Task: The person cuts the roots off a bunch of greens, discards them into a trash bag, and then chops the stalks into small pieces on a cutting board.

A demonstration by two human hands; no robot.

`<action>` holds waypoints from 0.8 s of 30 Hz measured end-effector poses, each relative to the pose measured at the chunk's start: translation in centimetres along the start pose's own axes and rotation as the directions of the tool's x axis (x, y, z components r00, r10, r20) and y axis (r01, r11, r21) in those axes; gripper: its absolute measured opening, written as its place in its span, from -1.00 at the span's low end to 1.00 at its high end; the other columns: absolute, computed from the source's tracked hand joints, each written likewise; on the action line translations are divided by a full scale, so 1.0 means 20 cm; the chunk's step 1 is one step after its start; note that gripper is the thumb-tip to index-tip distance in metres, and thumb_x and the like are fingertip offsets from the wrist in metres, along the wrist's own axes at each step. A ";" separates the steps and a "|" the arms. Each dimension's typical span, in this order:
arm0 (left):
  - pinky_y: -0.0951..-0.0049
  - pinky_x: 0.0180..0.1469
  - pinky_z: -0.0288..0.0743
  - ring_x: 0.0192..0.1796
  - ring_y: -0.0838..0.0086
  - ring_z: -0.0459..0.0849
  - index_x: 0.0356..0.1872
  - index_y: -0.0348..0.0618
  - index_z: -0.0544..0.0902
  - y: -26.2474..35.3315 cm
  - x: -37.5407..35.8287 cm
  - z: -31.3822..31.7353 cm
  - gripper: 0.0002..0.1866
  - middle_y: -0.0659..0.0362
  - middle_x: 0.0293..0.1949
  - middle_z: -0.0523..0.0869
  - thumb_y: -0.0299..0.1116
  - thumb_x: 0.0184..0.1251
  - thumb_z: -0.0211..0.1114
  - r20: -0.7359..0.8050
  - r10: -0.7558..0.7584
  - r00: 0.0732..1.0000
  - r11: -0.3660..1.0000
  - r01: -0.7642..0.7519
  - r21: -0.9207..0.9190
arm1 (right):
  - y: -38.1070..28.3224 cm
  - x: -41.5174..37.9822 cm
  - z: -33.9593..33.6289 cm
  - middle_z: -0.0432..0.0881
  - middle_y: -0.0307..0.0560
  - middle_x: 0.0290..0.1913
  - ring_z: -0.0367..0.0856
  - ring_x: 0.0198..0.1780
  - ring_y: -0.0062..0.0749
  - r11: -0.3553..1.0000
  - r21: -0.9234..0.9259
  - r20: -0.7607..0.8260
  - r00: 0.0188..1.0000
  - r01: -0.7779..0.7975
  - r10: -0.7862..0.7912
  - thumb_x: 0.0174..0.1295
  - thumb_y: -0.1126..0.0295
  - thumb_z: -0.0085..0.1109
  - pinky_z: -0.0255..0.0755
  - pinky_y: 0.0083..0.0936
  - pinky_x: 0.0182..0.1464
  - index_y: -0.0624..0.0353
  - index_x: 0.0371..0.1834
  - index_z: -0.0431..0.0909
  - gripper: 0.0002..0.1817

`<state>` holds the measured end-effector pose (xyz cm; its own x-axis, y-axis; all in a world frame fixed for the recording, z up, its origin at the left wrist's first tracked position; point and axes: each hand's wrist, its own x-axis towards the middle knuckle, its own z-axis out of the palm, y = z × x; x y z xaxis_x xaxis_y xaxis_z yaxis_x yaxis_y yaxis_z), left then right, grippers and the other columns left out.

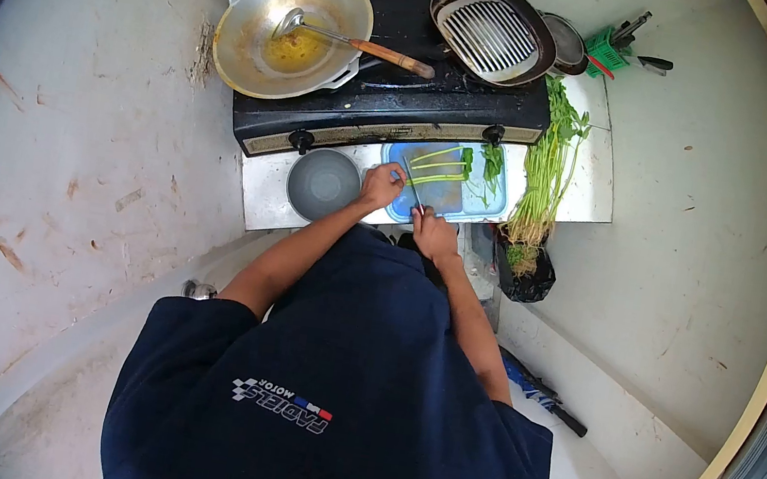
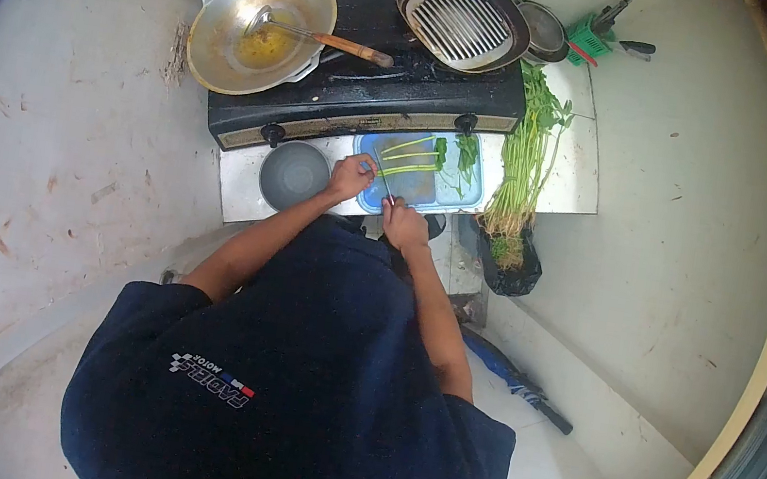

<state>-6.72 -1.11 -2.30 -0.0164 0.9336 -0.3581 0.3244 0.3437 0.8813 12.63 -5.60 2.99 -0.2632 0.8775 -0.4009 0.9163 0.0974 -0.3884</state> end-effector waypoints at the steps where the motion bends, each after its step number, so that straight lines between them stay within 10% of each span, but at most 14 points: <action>1: 0.23 -0.22 0.68 -0.39 0.26 0.84 -0.26 -0.07 0.76 -0.01 0.00 0.00 -0.92 0.08 -0.51 0.80 -0.43 0.26 0.35 0.007 -0.017 1.000 1.000 0.017 -0.010 | 0.02 -0.03 0.00 0.72 0.47 -0.33 0.74 -0.23 0.43 1.000 0.012 0.000 1.000 0.009 -0.009 0.61 -0.06 -0.17 0.61 0.19 -0.12 0.37 -0.04 0.57 -0.40; 4: 0.41 -0.31 0.66 -0.42 0.49 0.83 -0.19 -0.11 0.74 -0.03 0.01 0.01 -0.92 0.12 -0.49 0.81 -0.48 0.35 0.35 -0.009 0.045 0.999 0.991 -0.043 0.128 | 0.06 -0.12 0.01 0.74 0.40 -0.34 0.77 -0.23 0.34 0.999 -0.046 0.045 0.999 -0.028 0.030 0.60 -0.07 -0.18 0.65 0.14 -0.12 0.33 -0.04 0.56 -0.42; 7: 0.16 -0.16 0.68 -0.34 0.16 0.84 -0.25 -0.03 0.76 -0.04 0.01 0.01 -0.91 0.04 -0.48 0.80 -0.39 0.24 0.37 -0.009 0.000 1.000 0.998 0.001 0.056 | 0.07 -0.16 0.02 0.75 0.39 -0.34 0.77 -0.25 0.34 0.998 -0.055 0.019 0.999 -0.035 0.036 0.61 -0.06 -0.19 0.65 0.14 -0.14 0.33 -0.05 0.55 -0.42; 24: 0.26 -0.21 0.68 -0.36 0.26 0.85 -0.23 -0.12 0.75 -0.03 0.00 0.01 -0.90 0.03 -0.45 0.82 -0.45 0.28 0.33 -0.052 -0.007 0.999 1.000 0.008 0.023 | 0.01 -0.08 0.02 0.73 0.42 -0.34 0.77 -0.24 0.36 1.000 -0.029 0.024 1.000 -0.007 0.008 0.61 -0.06 -0.18 0.64 0.15 -0.13 0.35 -0.07 0.55 -0.42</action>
<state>-6.77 -1.40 -2.91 -0.0677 0.9351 -0.3479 0.3460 0.3491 0.8709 13.11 -7.16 3.18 -0.2631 0.8665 -0.4241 0.9267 0.1048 -0.3609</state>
